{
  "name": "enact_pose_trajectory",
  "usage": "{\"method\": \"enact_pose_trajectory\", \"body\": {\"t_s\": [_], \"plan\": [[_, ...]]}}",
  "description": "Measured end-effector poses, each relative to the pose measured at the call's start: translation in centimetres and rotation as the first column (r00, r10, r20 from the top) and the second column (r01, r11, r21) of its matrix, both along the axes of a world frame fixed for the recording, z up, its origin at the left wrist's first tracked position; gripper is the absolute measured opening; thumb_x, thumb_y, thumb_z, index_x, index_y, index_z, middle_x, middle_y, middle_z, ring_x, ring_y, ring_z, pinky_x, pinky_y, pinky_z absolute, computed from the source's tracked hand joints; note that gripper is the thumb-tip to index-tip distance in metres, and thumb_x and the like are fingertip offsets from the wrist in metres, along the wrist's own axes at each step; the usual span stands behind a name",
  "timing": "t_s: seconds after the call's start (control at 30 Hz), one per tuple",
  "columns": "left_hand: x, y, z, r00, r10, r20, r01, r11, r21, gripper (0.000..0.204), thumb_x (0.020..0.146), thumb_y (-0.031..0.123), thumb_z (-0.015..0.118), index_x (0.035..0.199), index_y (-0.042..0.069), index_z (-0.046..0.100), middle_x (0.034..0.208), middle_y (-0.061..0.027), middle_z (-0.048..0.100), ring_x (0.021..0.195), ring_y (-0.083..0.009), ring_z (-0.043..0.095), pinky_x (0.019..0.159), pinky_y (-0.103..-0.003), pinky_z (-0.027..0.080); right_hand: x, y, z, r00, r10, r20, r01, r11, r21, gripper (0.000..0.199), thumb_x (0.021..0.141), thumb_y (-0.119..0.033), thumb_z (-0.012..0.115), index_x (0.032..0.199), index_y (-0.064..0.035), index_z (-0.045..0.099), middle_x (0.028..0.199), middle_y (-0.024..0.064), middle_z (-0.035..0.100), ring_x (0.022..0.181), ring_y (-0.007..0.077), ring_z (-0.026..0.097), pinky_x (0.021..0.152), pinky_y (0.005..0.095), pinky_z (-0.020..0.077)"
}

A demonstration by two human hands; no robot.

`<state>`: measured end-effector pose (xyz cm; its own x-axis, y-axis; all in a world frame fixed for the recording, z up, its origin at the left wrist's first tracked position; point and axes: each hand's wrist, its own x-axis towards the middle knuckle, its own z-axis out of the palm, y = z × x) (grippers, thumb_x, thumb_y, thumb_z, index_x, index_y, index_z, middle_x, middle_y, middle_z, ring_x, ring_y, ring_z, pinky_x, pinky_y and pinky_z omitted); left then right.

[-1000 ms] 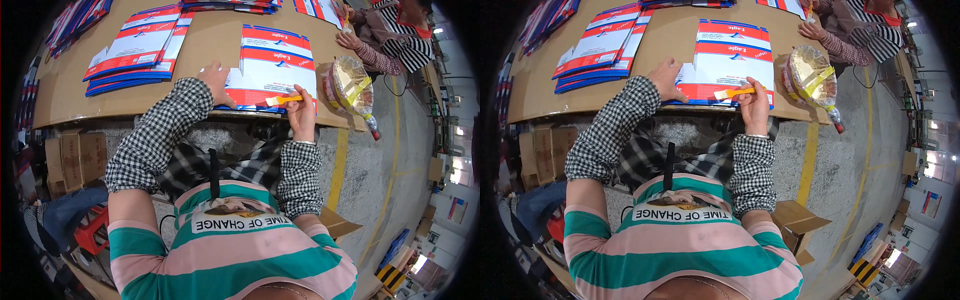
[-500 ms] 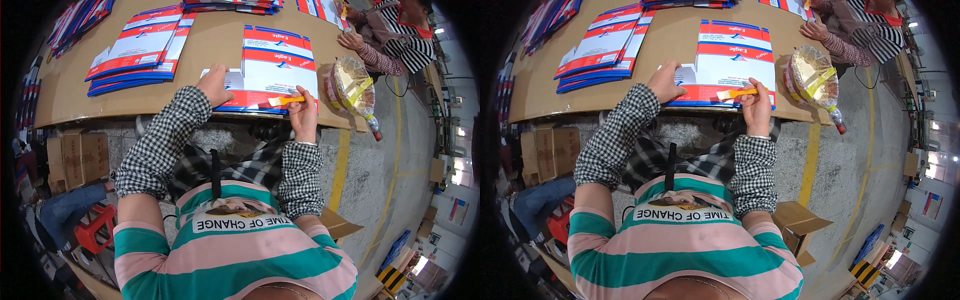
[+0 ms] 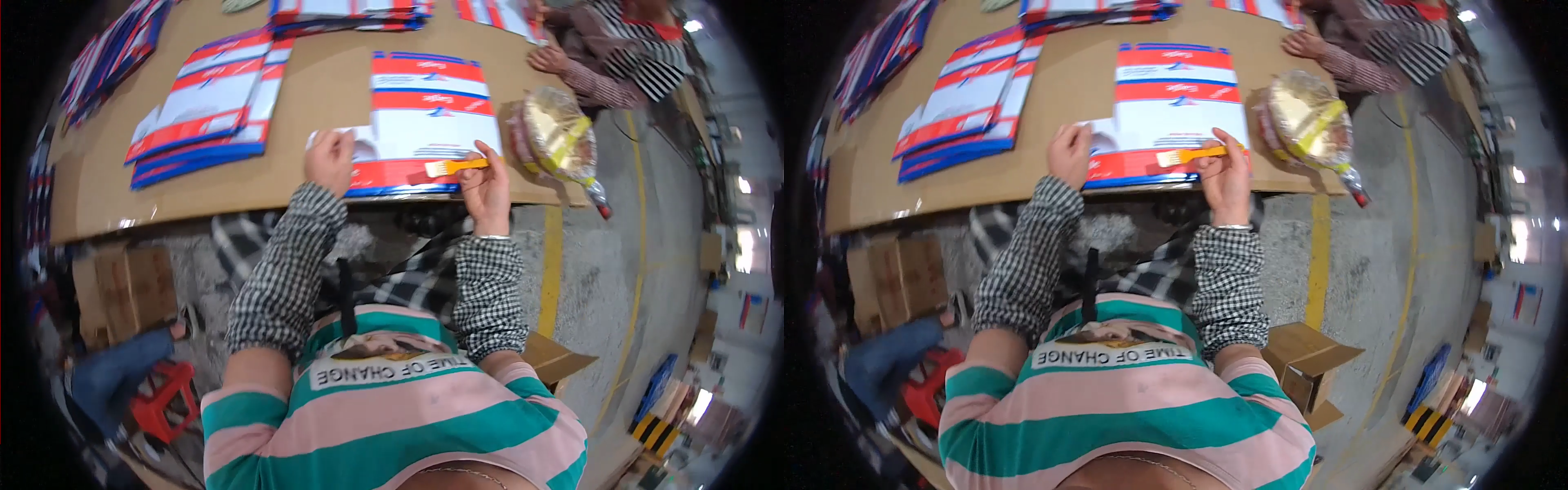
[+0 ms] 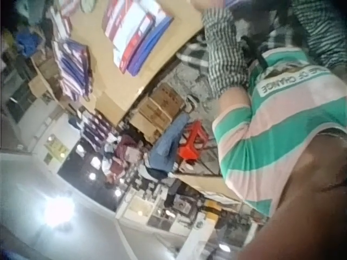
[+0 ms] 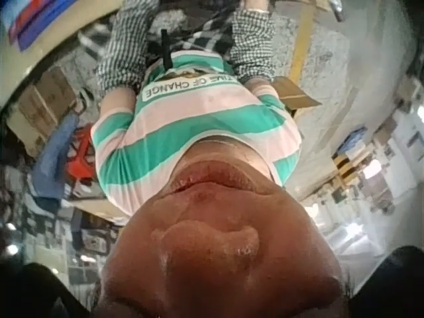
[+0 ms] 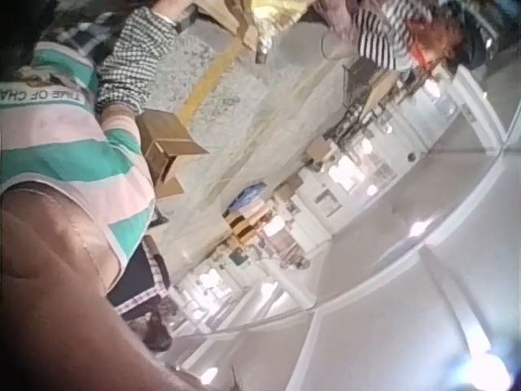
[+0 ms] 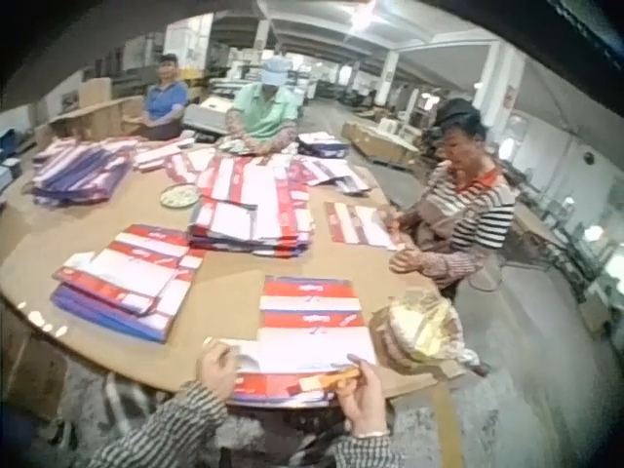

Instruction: Hand-applying glue to the edges of paper folders using a brush.

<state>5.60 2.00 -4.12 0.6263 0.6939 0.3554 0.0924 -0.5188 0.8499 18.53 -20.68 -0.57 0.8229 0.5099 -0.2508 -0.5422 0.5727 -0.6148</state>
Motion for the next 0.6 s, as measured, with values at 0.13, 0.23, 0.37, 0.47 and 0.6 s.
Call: {"method": "enact_pose_trajectory", "body": {"t_s": [0.13, 0.23, 0.37, 0.47, 0.6], "plan": [[-1.5, 1.1, -0.2, 0.999, 0.037, 0.022, -0.036, 0.998, -0.054, 0.021, 0.080, 0.011, 0.062, 0.067, -0.003, 0.053, 0.068, -0.0091, 0.050, 0.061, -0.0166, 0.048, 0.055, -0.028, 0.038, 1.0, -0.7, 4.4, 0.936, -0.199, 0.291, 0.207, 0.978, 0.004, 0.029, 0.093, -0.024, 0.045, 0.106, 0.0012, 0.051, 0.086, 0.0139, 0.061, 0.065, 0.0204, 0.059, 0.062, 0.0315, 0.0493], [-1.5, 0.9, -0.4, 0.995, 0.000, 0.103, 0.006, 0.999, -0.050, 0.014, 0.080, 0.006, 0.059, 0.070, -0.003, 0.054, 0.069, -0.0085, 0.051, 0.062, -0.0160, 0.049, 0.055, -0.027, 0.039, 3.3, -3.3, 9.2, 0.762, -0.366, 0.534, 0.470, 0.880, -0.068, 0.024, 0.093, -0.020, 0.045, 0.100, 0.0025, 0.052, 0.087, 0.0147, 0.059, 0.070, 0.0198, 0.061, 0.065, 0.0306, 0.0513], [-1.0, 0.3, 0.1, 0.994, -0.015, 0.108, 0.021, 0.998, -0.052, 0.008, 0.080, 0.002, 0.056, 0.073, -0.003, 0.056, 0.072, -0.0081, 0.052, 0.063, -0.0148, 0.051, 0.056, -0.025, 0.041, 8.9, -5.0, 11.1, 0.637, -0.335, 0.694, 0.675, 0.677, -0.293, 0.021, 0.091, -0.017, 0.048, 0.097, 0.0027, 0.052, 0.080, 0.0126, 0.060, 0.065, 0.0206, 0.062, 0.060, 0.0296, 0.0524], [-1.0, 0.3, 0.1, 0.995, -0.022, 0.100, 0.026, 0.999, -0.040, 0.008, 0.080, 0.002, 0.055, 0.074, -0.003, 0.056, 0.073, -0.0078, 0.053, 0.063, -0.0142, 0.051, 0.056, -0.025, 0.041, 10.9, -3.8, 10.8, 0.703, -0.098, 0.704, 0.624, 0.561, -0.544, 0.021, 0.088, -0.017, 0.051, 0.092, 0.0034, 0.056, 0.075, 0.0120, 0.061, 0.062, 0.0182, 0.062, 0.058, 0.0279, 0.0508], [-1.4, 0.5, 0.2, 0.997, -0.022, 0.073, 0.027, 0.997, -0.070, 0.008, 0.080, 0.003, 0.055, 0.075, -0.003, 0.056, 0.073, -0.0078, 0.053, 0.064, -0.0141, 0.051, 0.056, -0.025, 0.041, 14.2, -2.7, 7.5, 0.660, 0.105, 0.744, 0.688, 0.315, -0.654, 0.023, 0.084, -0.018, 0.054, 0.088, 0.0037, 0.059, 0.070, 0.0116, 0.062, 0.059, 0.0155, 0.062, 0.055, 0.0271, 0.0488]]}}
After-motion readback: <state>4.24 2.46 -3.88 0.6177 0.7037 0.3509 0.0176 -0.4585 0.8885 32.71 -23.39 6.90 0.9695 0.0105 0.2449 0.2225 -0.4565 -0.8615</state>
